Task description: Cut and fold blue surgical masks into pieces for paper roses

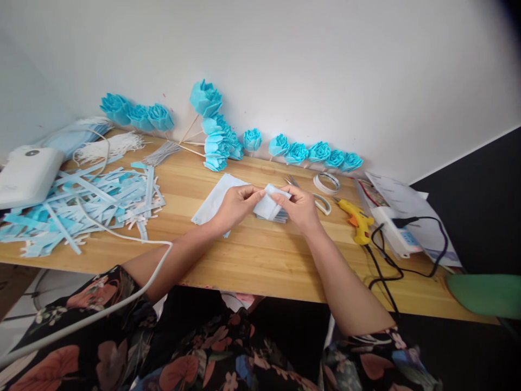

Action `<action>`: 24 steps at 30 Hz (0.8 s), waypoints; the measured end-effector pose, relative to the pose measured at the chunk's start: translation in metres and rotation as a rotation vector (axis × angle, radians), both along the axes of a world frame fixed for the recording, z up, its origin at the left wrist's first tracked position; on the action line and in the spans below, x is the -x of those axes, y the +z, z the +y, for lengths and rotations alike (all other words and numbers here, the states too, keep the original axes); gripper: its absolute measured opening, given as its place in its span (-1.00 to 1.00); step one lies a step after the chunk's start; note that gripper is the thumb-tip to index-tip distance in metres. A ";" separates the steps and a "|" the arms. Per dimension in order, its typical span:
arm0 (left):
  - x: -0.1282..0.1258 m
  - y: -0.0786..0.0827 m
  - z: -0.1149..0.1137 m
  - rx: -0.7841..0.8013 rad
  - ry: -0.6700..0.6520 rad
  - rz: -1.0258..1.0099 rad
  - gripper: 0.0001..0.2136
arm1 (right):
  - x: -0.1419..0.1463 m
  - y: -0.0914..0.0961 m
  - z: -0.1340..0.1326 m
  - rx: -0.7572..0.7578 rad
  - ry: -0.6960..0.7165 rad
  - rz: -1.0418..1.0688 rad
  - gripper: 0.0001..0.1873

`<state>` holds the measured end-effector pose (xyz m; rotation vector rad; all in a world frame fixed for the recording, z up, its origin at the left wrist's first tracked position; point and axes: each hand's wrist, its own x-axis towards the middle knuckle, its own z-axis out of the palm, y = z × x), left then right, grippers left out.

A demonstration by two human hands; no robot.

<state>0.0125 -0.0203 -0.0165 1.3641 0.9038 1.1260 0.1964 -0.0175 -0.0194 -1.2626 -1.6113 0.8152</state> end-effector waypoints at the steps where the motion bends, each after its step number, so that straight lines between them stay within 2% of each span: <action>1: 0.000 0.000 0.000 -0.002 -0.004 -0.010 -0.72 | 0.000 0.000 0.000 0.001 0.000 -0.004 -0.72; 7: 0.001 -0.002 0.002 -0.017 -0.013 -0.025 -0.71 | 0.003 0.001 -0.002 0.019 0.060 0.020 -0.72; 11: 0.004 -0.002 0.004 -0.030 0.016 -0.046 -0.74 | 0.003 -0.001 0.000 0.064 0.109 0.095 -0.63; 16: 0.004 -0.005 0.009 -0.025 0.101 -0.062 -0.77 | 0.002 -0.003 0.005 0.064 0.092 0.181 -0.66; 24: 0.000 -0.008 0.010 0.022 0.069 -0.215 -0.80 | 0.002 -0.002 0.005 0.036 0.059 0.144 -0.54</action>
